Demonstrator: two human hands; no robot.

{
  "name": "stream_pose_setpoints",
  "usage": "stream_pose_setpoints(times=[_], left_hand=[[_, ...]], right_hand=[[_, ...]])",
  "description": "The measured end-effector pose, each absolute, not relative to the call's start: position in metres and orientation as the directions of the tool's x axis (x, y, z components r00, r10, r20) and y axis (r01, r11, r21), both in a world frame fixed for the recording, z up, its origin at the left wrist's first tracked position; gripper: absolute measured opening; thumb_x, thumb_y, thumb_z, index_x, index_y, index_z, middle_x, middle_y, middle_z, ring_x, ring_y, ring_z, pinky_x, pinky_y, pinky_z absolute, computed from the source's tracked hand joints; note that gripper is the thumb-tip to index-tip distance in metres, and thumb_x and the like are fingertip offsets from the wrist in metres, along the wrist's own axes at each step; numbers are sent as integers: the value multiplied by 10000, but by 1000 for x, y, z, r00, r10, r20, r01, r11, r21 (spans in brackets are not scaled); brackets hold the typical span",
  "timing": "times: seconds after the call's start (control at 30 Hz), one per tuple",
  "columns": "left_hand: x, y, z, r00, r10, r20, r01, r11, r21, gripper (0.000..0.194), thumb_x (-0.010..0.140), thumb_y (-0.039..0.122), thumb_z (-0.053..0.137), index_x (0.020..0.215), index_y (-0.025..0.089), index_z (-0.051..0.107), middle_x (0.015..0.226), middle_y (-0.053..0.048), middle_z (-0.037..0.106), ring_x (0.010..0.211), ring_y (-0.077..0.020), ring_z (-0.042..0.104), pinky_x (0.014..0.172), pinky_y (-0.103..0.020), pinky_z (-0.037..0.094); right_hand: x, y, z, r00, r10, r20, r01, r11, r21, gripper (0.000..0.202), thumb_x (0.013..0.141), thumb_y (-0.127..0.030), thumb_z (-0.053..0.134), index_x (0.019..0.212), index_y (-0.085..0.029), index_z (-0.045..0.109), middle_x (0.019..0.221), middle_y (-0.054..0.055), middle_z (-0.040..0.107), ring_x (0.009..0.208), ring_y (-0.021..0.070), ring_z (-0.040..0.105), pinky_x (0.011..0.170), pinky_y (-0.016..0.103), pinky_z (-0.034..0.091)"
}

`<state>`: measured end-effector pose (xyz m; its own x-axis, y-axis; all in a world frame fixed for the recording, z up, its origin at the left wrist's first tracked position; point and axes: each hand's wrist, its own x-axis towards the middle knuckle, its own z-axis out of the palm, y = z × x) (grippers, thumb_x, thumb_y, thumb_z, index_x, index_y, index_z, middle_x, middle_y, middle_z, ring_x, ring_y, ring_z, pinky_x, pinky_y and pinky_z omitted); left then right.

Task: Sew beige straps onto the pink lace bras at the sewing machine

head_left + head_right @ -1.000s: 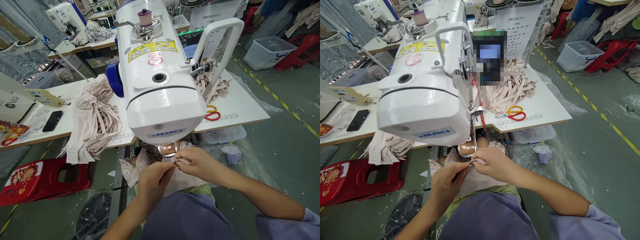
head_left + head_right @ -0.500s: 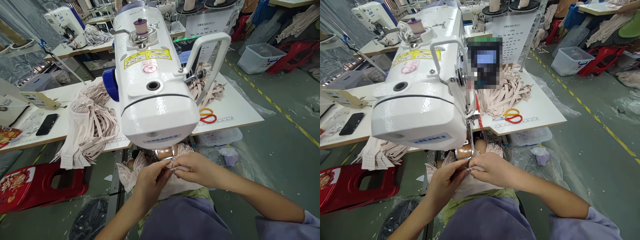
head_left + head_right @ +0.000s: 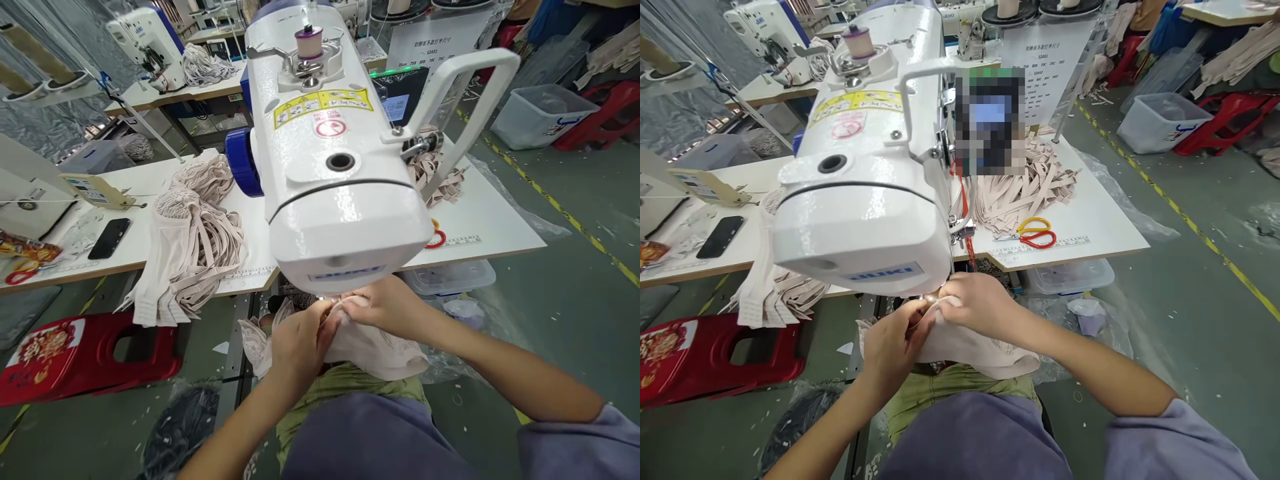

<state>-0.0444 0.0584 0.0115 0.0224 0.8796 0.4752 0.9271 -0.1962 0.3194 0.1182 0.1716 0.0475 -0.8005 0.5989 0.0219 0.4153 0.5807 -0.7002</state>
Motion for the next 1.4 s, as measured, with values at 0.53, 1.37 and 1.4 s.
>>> stream_pose_setpoints(times=[0.53,1.37,1.4], left_hand=[[-56,62,14,337,863,375,940,-331,-83,297,941,102,344,1161,145,539,589,25,516,455,-160,488,422,-293,257],[-35,69,18,309,856,414,951,-292,-105,289,871,59,399,1126,118,520,579,-11,599,462,-177,568,461,-302,366],[-34,69,17,295,861,415,955,-279,-101,293,869,60,409,1134,115,521,586,-19,612,473,-183,584,470,-304,375]], right_hand=[[127,157,18,-680,594,431,393,790,-470,205,920,-342,542,985,-216,691,1059,112,635,1023,266,541,850,383,436],[127,168,-7,-558,767,317,254,522,-814,319,829,-170,525,1106,-224,676,1214,92,640,1069,254,637,905,394,561],[126,172,-5,-575,753,320,239,529,-814,329,816,-158,533,1102,-219,683,1229,91,643,1097,261,635,947,408,547]])
